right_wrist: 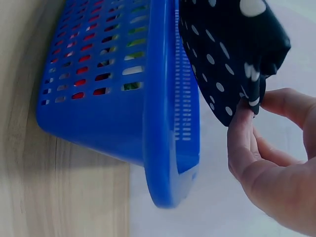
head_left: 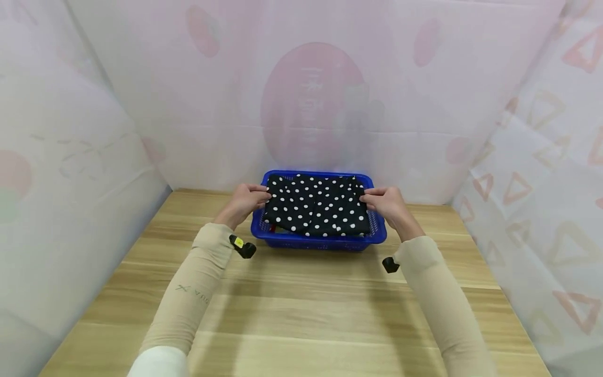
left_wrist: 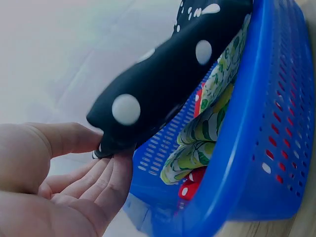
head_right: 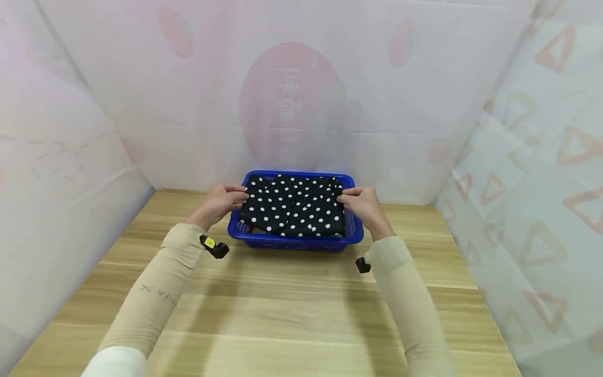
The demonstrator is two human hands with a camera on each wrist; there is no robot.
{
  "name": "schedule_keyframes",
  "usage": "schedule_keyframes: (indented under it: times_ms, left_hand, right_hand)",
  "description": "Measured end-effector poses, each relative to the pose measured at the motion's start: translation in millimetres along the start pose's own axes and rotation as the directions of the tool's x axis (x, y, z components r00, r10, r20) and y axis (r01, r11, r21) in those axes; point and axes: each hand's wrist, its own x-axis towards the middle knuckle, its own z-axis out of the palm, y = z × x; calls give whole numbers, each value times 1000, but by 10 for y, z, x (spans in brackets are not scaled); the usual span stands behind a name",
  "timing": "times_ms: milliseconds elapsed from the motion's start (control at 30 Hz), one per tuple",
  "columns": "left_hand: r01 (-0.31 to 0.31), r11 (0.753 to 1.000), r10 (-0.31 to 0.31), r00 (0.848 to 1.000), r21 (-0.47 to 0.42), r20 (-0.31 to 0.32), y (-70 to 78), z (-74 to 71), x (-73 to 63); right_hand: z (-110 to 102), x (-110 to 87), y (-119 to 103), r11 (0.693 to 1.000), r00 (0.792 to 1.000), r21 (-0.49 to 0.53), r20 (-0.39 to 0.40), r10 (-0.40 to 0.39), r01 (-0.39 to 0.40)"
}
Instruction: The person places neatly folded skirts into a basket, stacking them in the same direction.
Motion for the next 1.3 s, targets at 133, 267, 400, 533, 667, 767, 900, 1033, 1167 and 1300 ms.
schedule_keyframes:
  times_ms: [133,267,400,533,667,767,900,1033,1167,1300]
  left_hand:
    - [-18,1000,19,999,14,-46,-20,104,108]
    - [-55,992,65,994,112,-83,-75,214,161]
    - [-103,949,139,985,299,-103,-106,296,170]
    - [-140,828,223,971,543,-89,-54,378,141]
    - [-150,658,280,958,737,-55,-10,473,120]
    - [-163,573,304,952,803,-23,13,515,80]
    - [-211,499,352,936,840,26,18,494,-27]
    - [-299,422,433,896,856,100,-30,392,-197]
    - [-383,317,542,824,868,165,-134,214,-381]
    - [-397,274,607,778,876,163,-295,-11,-542]
  right_hand:
    - [32,63,36,1000,999,-21,-44,-23,22]
    - [77,139,122,994,994,-102,-105,-42,31]
    - [111,183,236,968,986,-246,-137,-95,59]
    - [131,175,302,908,973,-402,-135,-186,117]
    - [144,153,326,782,952,-596,-91,-292,183]
    - [148,112,324,689,935,-692,-58,-349,215]
    - [138,20,288,657,940,-717,-8,-342,233]
    - [100,-88,235,653,953,-716,55,-298,246]
    - [-2,-177,197,620,952,-738,99,-291,266]
    - [-136,-258,229,568,935,-761,144,-323,313]
